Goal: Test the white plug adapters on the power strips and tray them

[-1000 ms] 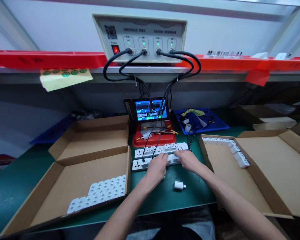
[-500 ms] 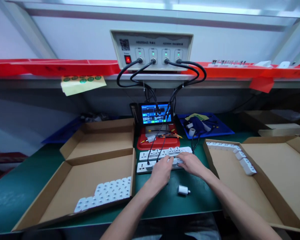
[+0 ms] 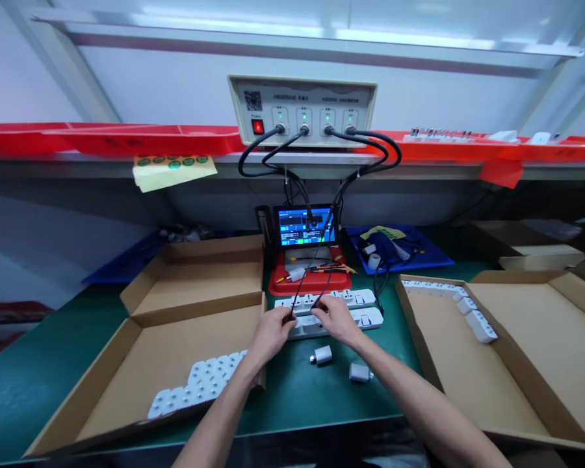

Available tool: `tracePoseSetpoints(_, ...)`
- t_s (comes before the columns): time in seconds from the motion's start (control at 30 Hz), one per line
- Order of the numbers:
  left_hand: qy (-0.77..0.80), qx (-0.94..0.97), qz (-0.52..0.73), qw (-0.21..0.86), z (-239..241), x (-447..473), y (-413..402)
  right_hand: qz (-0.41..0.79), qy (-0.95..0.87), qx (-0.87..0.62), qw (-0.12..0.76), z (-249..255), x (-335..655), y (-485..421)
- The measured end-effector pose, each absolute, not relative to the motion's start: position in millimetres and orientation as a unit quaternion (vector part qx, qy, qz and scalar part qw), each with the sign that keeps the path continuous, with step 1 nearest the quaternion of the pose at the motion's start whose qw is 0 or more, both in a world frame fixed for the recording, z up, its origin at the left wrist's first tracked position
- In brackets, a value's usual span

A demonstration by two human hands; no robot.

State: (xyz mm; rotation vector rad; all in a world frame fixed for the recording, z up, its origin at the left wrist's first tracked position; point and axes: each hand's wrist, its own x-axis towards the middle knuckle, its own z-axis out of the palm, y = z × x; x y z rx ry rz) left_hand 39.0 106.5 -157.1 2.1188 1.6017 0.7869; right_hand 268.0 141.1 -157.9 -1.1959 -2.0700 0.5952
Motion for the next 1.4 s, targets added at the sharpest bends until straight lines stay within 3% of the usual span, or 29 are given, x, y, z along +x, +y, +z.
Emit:
tracePoseSetpoints(0.2,0.544,0.732,0.361,0.194,-150.9,47.3,101.0,0.247,-0.781,-0.49,0.298,-140.2,352.9,145.9)
tracePoseSetpoints(0.5,0.501,0.759,0.318,0.269,-153.2,139.3,120.7,0.252,-0.772,-0.511,0.28,-161.4,393.5,144.8)
tracePoseSetpoints(0.87,0.523,0.785,0.239,0.231,-152.6,158.0,135.2,0.233,-0.782,-0.497,0.295,-162.0,391.0,139.2)
tracePoseSetpoints(1.07,0.514,0.822,0.189,0.155,-156.2,161.9,130.8,0.185,-0.812,-0.48,0.274,-165.4,388.5,137.5)
tracePoseSetpoints(1.4,0.503,0.826,0.224,0.12,-151.3,145.6,115.3,0.191,-0.811,-0.478,0.278,-174.5,388.0,140.4)
